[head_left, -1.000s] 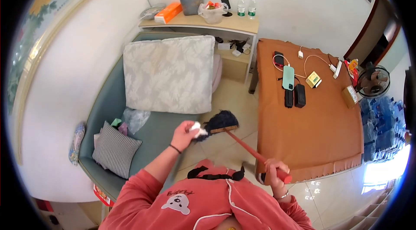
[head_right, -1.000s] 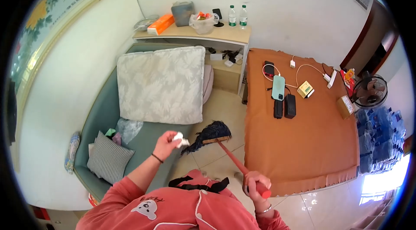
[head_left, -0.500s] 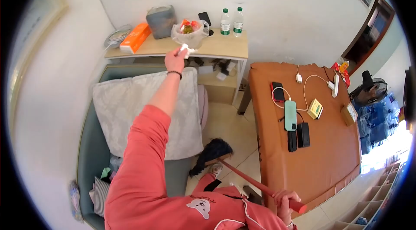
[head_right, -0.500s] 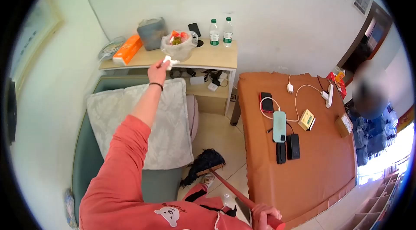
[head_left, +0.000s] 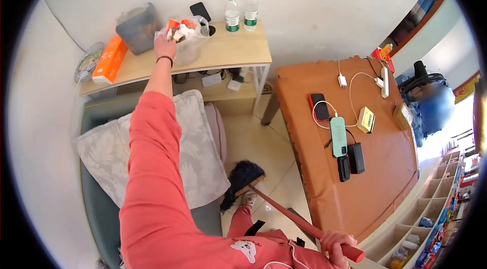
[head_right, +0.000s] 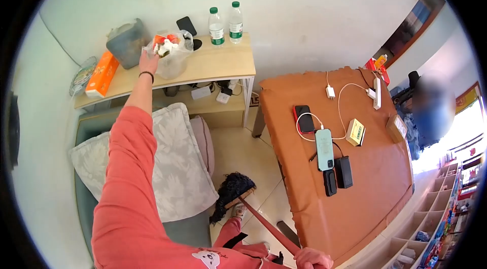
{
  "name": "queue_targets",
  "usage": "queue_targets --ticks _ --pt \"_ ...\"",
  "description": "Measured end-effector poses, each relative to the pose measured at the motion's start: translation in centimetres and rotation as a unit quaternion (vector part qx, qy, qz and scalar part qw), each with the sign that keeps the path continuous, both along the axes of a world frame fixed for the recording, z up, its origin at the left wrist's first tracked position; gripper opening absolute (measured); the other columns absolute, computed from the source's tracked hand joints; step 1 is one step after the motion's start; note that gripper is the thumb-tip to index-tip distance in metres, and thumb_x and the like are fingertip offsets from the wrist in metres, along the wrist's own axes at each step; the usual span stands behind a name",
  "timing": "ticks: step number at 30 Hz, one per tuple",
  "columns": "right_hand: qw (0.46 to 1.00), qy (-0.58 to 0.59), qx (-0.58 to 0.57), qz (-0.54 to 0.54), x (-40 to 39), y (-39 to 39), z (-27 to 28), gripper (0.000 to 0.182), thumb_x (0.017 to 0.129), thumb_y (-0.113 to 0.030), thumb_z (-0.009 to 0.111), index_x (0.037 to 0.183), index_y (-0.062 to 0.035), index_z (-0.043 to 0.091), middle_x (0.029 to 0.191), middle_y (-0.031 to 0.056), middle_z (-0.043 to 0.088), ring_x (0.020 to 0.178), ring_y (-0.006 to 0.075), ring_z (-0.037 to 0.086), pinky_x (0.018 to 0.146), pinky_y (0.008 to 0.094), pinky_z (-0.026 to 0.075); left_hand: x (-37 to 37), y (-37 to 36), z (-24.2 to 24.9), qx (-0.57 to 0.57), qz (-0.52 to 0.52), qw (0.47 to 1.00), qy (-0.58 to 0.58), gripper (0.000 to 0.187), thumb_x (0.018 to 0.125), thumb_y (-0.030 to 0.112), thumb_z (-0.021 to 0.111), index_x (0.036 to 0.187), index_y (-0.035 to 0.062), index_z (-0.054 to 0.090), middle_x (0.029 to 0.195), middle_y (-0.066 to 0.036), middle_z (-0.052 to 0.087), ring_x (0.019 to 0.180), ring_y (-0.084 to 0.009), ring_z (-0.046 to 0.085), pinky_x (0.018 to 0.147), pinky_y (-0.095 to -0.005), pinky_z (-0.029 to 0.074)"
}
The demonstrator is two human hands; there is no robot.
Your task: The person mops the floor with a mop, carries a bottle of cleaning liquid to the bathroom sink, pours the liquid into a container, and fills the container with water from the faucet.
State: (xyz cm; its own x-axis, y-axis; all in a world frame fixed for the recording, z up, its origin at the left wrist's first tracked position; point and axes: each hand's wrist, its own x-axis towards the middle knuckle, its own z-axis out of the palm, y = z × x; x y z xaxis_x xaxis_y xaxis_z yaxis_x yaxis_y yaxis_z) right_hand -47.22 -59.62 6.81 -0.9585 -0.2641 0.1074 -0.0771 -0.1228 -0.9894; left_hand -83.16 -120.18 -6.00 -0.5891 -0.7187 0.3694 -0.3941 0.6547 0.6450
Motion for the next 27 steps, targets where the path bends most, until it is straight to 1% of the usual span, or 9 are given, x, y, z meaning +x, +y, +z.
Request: queue_targets --ticks 5,7,10,13,15,18,22,24,27 --pt "1.000 0.015 0.020 -0.014 -0.1 -0.1 -1.0 0.016 0.085 -0.010 0.049 0.071 -0.0051 0.044 0.053 0.0024 0.043 0.048 0.0144 0.041 0.054 0.0322 0.040 5.8 6.1 -5.9 -0.027 -0.016 0.981 0.192 0.028 0.074 0.021 0.061 0.091 -0.0001 0.057 0.089 -0.015 0.057 0.091 -0.0308 0.050 0.081 -0.0364 0.039" --pt "0.999 -0.010 0.029 -0.022 0.2 0.0 -0.2 0.021 0.082 -0.012 0.053 0.065 -0.0056 0.044 0.050 0.0028 0.046 0.046 0.0158 0.044 0.055 0.0347 0.043 11.2 14.1 -7.7 0.128 -0.115 0.971 0.167 0.027 0.080 0.029 0.059 0.077 0.0020 0.058 0.072 -0.009 0.057 0.067 -0.0189 0.051 0.063 -0.0321 0.041" --pt "0.999 -0.001 0.036 0.003 0.7 1.9 -1.4 0.007 0.074 0.005 0.052 0.072 -0.0005 0.047 0.065 0.0095 0.052 0.060 0.0219 0.051 0.059 0.0349 0.044 21.4 26.5 -12.4 0.331 -0.250 0.903 -0.113 0.036 0.082 0.038 0.053 0.071 0.0038 0.058 0.065 -0.007 0.058 0.062 -0.0140 0.052 0.059 -0.0296 0.042" --pt "1.000 0.025 -0.011 -0.003 0.9 1.7 -0.8 0.012 0.072 0.002 0.058 0.077 -0.0011 0.048 0.066 0.0088 0.053 0.061 0.0219 0.053 0.058 0.0340 0.044 32.1 36.6 -18.8 0.518 -0.321 0.713 -0.346 0.042 0.084 0.039 0.044 0.071 0.0023 0.059 0.058 -0.008 0.056 0.055 -0.0213 0.057 0.051 -0.0323 0.046" --pt "0.996 0.062 -0.055 -0.019 1.7 1.6 0.4 0.018 0.073 -0.007 0.063 0.082 -0.0023 0.048 0.065 0.0079 0.054 0.059 0.0210 0.053 0.056 0.0327 0.043 37.6 41.9 -15.7 0.662 -0.212 0.546 -0.468 0.053 0.082 0.046 0.050 0.095 -0.0048 0.052 0.075 -0.015 0.059 0.065 -0.0263 0.059 0.061 -0.0371 0.050" --pt "0.988 0.105 -0.108 -0.028 3.6 2.7 2.0 0.025 0.074 -0.016 0.065 0.086 -0.0027 0.048 0.062 0.0065 0.052 0.054 0.0204 0.051 0.053 0.0323 0.042 42.6 47.2 -16.7 0.864 0.020 0.141 -0.483 0.068 0.078 0.051 0.055 0.106 -0.0094 0.039 0.092 -0.018 0.056 0.084 -0.0312 0.057 0.079 -0.0447 0.047" --pt "0.997 0.013 0.073 0.004 7.1 5.9 4.3 0.024 0.082 -0.021 0.058 0.073 0.0006 0.054 0.070 0.0106 0.059 0.059 0.0264 0.058 0.057 0.0355 0.048 45.0 53.5 -16.3 0.959 -0.013 0.207 -0.195 0.010 0.087 0.013 0.045 0.094 0.0066 0.048 0.093 -0.012 0.057 0.095 -0.0285 0.054 0.090 -0.0506 0.039" --pt "0.991 0.013 0.130 0.002 9.2 7.7 4.8 0.026 0.085 -0.020 0.054 0.075 0.0035 0.060 0.078 0.0126 0.062 0.066 0.0269 0.061 0.063 0.0350 0.049 44.9 56.4 -17.2 0.944 0.040 0.272 -0.180 0.022 0.090 0.009 0.034 0.101 -0.0053 0.046 0.101 -0.019 0.055 0.100 -0.0307 0.052 0.093 -0.0457 0.039" --pt "0.933 -0.065 0.343 -0.091 14.5 12.6 4.9 0.024 0.084 -0.017 0.055 0.095 0.0034 0.060 0.079 0.0119 0.062 0.064 0.0201 0.060 0.060 0.0303 0.047 48.3 60.5 -16.1 0.958 0.106 0.226 -0.142 0.023 0.087 0.002 0.029 0.102 -0.0100 0.042 0.102 -0.022 0.051 0.099 -0.0344 0.052 0.091 -0.0466 0.042"
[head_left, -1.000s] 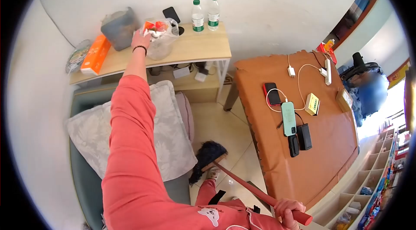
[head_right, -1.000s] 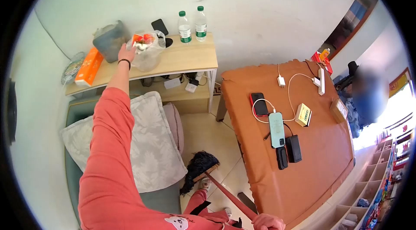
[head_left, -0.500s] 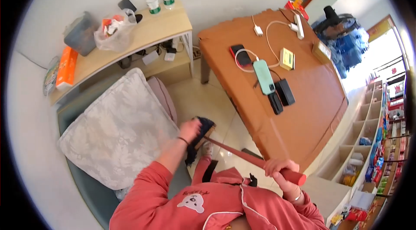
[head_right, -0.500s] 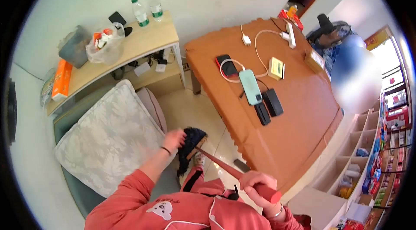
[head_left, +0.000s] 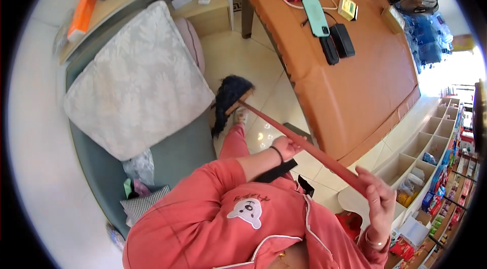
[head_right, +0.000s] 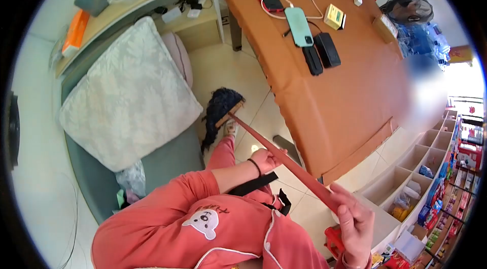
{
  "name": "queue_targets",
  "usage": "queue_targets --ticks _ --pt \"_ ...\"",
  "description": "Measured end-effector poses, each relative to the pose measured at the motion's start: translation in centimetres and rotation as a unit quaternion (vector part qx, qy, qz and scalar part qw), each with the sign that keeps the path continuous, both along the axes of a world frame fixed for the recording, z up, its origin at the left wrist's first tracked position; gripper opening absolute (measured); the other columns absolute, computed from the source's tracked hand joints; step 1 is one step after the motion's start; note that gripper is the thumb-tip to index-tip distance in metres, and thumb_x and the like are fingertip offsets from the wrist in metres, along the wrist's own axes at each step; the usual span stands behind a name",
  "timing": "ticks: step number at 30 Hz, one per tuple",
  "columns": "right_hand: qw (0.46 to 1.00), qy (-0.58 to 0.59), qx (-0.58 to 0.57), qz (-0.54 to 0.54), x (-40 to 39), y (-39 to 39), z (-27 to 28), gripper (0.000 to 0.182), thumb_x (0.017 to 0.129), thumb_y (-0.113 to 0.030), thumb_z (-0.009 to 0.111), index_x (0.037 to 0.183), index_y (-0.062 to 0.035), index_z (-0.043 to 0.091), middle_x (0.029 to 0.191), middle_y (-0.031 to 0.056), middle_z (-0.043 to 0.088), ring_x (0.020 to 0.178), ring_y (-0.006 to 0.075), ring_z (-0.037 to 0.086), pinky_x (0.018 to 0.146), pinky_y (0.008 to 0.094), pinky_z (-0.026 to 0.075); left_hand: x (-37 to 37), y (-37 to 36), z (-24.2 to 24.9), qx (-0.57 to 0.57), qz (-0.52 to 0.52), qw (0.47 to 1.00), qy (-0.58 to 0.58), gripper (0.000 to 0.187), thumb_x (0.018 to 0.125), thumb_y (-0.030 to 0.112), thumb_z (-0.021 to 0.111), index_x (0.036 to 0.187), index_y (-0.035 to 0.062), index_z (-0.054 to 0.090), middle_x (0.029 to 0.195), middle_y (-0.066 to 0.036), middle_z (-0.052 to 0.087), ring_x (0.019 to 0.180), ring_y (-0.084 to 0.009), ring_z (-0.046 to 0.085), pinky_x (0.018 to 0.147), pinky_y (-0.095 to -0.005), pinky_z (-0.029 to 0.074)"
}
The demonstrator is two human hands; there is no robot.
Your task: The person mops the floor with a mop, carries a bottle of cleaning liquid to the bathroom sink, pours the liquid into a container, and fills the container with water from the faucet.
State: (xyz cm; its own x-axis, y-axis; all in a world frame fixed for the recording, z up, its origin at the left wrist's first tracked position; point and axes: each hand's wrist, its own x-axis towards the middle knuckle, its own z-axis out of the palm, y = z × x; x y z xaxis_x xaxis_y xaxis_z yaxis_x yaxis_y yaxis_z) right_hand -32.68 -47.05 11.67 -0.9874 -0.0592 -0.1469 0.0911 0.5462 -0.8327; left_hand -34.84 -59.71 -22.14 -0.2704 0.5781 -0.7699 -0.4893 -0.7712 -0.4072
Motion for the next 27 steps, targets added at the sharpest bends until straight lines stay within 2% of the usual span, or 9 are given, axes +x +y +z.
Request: queue_targets --ticks 2,6,9,12,16,19,22,23,27 --pt "0.987 -0.126 0.089 0.040 3.9 3.1 0.6 0.025 0.084 -0.009 0.050 0.103 0.0047 0.058 0.081 0.0107 0.061 0.069 0.0157 0.058 0.063 0.0267 0.046 2.9 2.4 1.2 -0.004 0.035 0.999 -0.041 0.023 0.084 -0.003 0.026 0.100 -0.0107 0.041 0.101 -0.023 0.048 0.096 -0.0359 0.052 0.089 -0.0490 0.044" --pt "0.889 -0.432 0.147 0.042 11.1 8.3 -1.6 0.038 0.081 0.002 0.047 0.119 0.0034 0.045 0.082 0.0067 0.062 0.072 0.0108 0.056 0.065 0.0214 0.045 8.6 5.6 0.2 -0.055 -0.041 0.995 -0.072 0.062 0.083 0.050 0.044 0.115 0.0004 0.028 0.096 -0.019 0.043 0.085 -0.0355 0.051 0.080 -0.0571 0.042" --pt "0.891 -0.448 -0.042 -0.058 15.2 8.7 -7.0 0.048 0.078 -0.002 0.054 0.124 0.0015 0.040 0.078 0.0047 0.059 0.069 0.0067 0.053 0.060 0.0193 0.043 11.0 7.6 -3.0 -0.194 -0.187 0.963 0.026 0.031 0.083 0.015 0.048 0.105 -0.0023 0.036 0.082 -0.017 0.047 0.069 -0.0310 0.055 0.064 -0.0496 0.051" --pt "0.878 -0.478 0.013 -0.027 12.5 8.5 -6.5 0.049 0.078 -0.001 0.053 0.126 0.0002 0.039 0.074 0.0022 0.055 0.063 0.0053 0.049 0.054 0.0189 0.039 9.5 6.6 -4.3 -0.204 -0.205 0.955 0.068 0.019 0.079 0.000 0.044 0.097 -0.0043 0.039 0.075 -0.016 0.049 0.065 -0.0299 0.056 0.058 -0.0459 0.054" --pt "0.866 -0.482 -0.089 -0.102 11.3 8.0 -10.9 0.039 0.082 -0.007 0.051 0.120 0.0002 0.046 0.067 0.0051 0.054 0.047 0.0095 0.048 0.042 0.0222 0.037 5.9 4.6 -6.3 -0.288 -0.240 0.923 0.083 0.010 0.079 -0.001 0.043 0.088 -0.0057 0.040 0.071 -0.016 0.050 0.062 -0.0295 0.057 0.058 -0.0467 0.054" --pt "0.839 -0.499 -0.187 -0.111 8.4 4.8 -15.4 0.050 0.081 -0.002 0.049 0.129 -0.0020 0.035 0.062 0.0013 0.048 0.040 0.0058 0.038 0.036 0.0207 0.028 1.4 0.4 -10.1 -0.349 -0.245 0.898 0.106 0.016 0.081 0.003 0.044 0.095 -0.0063 0.041 0.070 -0.018 0.053 0.057 -0.0298 0.058 0.049 -0.0459 0.053" --pt "0.852 -0.471 -0.219 -0.070 3.9 -0.3 -20.2 0.052 0.081 -0.004 0.048 0.131 -0.0045 0.033 0.064 0.0021 0.047 0.041 0.0068 0.037 0.035 0.0206 0.027 -4.1 -5.3 -17.6 -0.563 -0.345 0.718 0.220 0.025 0.083 0.016 0.042 0.071 -0.0042 0.052 0.056 -0.015 0.056 0.048 -0.0268 0.059 0.046 -0.0382 0.049" --pt "0.846 -0.466 -0.251 -0.066 2.2 -1.9 -21.9 0.051 0.081 -0.004 0.049 0.130 -0.0042 0.033 0.064 0.0021 0.047 0.041 0.0070 0.037 0.035 0.0209 0.027 -6.9 -7.5 -14.1 -0.589 -0.357 0.689 0.225 0.023 0.081 0.016 0.043 0.072 -0.0035 0.052 0.056 -0.015 0.056 0.047 -0.0253 0.058 0.044 -0.0378 0.048" --pt "0.842 -0.432 -0.312 -0.081 -2.9 -7.2 -25.3 0.051 0.081 -0.004 0.050 0.130 -0.0043 0.034 0.067 0.0030 0.048 0.041 0.0068 0.037 0.035 0.0208 0.026 -14.0 -13.3 -18.2 -0.562 -0.276 0.761 0.172 0.016 0.080 0.012 0.046 0.074 -0.0032 0.048 0.057 -0.013 0.052 0.045 -0.0235 0.055 0.040 -0.0383 0.046"
